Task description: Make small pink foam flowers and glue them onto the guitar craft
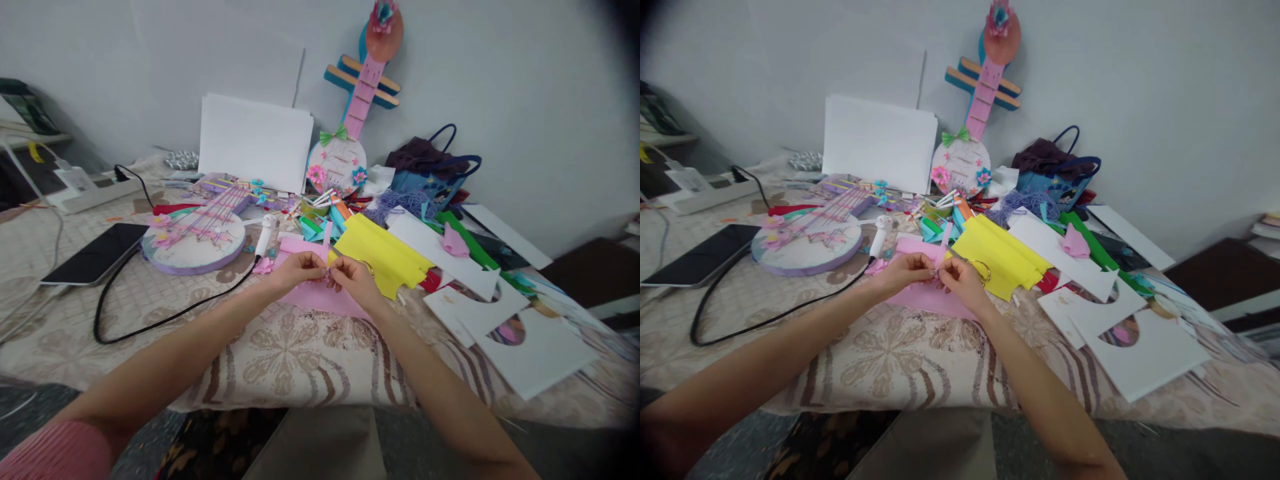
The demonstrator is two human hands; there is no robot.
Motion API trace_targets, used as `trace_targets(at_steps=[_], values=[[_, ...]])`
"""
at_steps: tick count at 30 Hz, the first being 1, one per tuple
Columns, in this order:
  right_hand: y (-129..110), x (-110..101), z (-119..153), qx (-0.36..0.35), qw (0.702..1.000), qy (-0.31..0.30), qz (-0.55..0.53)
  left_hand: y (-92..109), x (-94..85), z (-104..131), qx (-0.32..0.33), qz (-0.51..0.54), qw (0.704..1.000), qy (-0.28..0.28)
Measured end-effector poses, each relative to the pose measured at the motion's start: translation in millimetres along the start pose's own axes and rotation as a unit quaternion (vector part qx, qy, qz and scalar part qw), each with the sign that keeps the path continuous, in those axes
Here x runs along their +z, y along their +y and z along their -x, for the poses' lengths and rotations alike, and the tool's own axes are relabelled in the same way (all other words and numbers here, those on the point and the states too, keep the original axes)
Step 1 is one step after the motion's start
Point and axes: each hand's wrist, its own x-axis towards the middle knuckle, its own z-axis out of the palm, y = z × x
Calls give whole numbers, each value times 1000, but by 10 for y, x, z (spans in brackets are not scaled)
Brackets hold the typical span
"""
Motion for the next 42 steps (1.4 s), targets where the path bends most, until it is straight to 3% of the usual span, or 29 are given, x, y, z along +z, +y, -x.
trace_targets(at_steps=[5,16,24,42], values=[[3,4,2,-1,1000,-6,1,-32,-19,-23,30,-39,999,7],[-5,10,7,-3,1000,-6,12,-9,21,-1,-4,-6,1000,29],[-8,-1,8,24,998,-22,-45,16,17,-7,-32,17,999,39],[11,-10,4,67,988,-63,-127,35,17,8,-31,26,998,47]])
